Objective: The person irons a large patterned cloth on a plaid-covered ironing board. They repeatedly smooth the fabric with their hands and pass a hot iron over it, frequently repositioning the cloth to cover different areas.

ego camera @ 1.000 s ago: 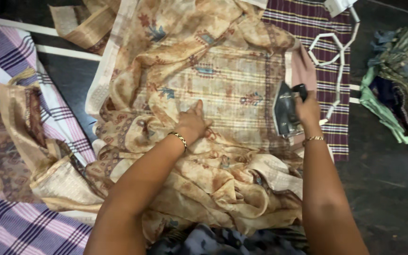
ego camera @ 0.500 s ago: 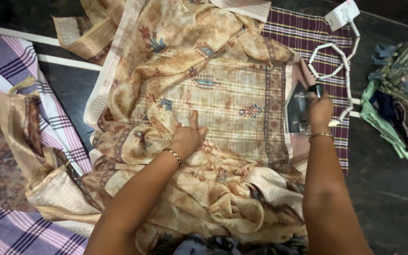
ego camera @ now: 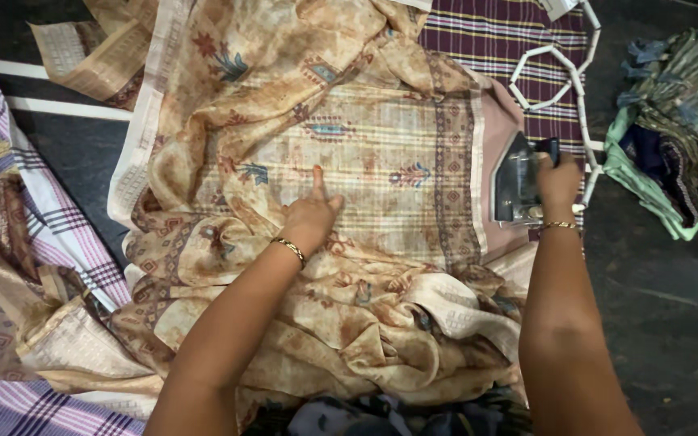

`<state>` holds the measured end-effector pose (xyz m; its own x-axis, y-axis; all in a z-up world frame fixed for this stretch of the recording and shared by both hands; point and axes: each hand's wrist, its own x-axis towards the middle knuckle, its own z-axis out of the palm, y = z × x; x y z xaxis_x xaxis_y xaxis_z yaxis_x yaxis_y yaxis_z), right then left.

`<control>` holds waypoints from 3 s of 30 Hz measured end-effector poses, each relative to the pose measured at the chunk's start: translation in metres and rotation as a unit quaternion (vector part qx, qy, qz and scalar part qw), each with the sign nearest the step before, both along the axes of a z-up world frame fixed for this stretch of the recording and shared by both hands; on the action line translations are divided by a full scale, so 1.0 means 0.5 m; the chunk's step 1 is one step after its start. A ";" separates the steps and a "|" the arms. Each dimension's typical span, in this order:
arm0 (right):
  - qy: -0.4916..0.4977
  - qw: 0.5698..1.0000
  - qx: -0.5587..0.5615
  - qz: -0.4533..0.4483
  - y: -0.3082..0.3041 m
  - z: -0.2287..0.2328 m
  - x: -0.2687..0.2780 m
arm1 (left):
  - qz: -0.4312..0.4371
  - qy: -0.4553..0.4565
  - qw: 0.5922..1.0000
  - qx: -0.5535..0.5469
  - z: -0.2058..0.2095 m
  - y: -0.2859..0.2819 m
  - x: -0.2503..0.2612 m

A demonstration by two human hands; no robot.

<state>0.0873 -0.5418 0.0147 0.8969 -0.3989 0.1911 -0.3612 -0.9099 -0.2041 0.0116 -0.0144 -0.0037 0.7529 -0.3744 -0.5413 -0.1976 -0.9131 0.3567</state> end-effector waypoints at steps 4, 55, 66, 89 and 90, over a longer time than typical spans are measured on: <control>0.042 0.987 0.108 0.109 0.102 0.051 -0.065 | -0.003 -0.005 1.000 -0.001 -0.039 0.015 -0.012; 0.140 0.877 0.115 0.446 0.980 0.076 0.010 | 0.211 -0.085 0.973 0.020 -0.153 0.365 -0.178; 0.173 0.812 0.100 0.548 0.888 0.063 -0.062 | 0.152 -0.276 0.948 0.044 -0.119 0.432 -0.096; 0.150 0.819 0.111 0.542 0.915 0.075 -0.064 | 0.321 -0.280 0.856 0.293 -0.113 0.701 -0.128; 0.138 0.819 0.108 0.546 0.918 0.070 -0.054 | 0.327 -0.244 0.866 0.290 -0.117 0.704 -0.127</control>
<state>0.0603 -0.0828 0.0497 0.7388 0.6722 -0.0477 0.5849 -0.6747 -0.4502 -0.0517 0.3378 -0.0621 0.8932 0.4466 -0.0530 0.4315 -0.8842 -0.1786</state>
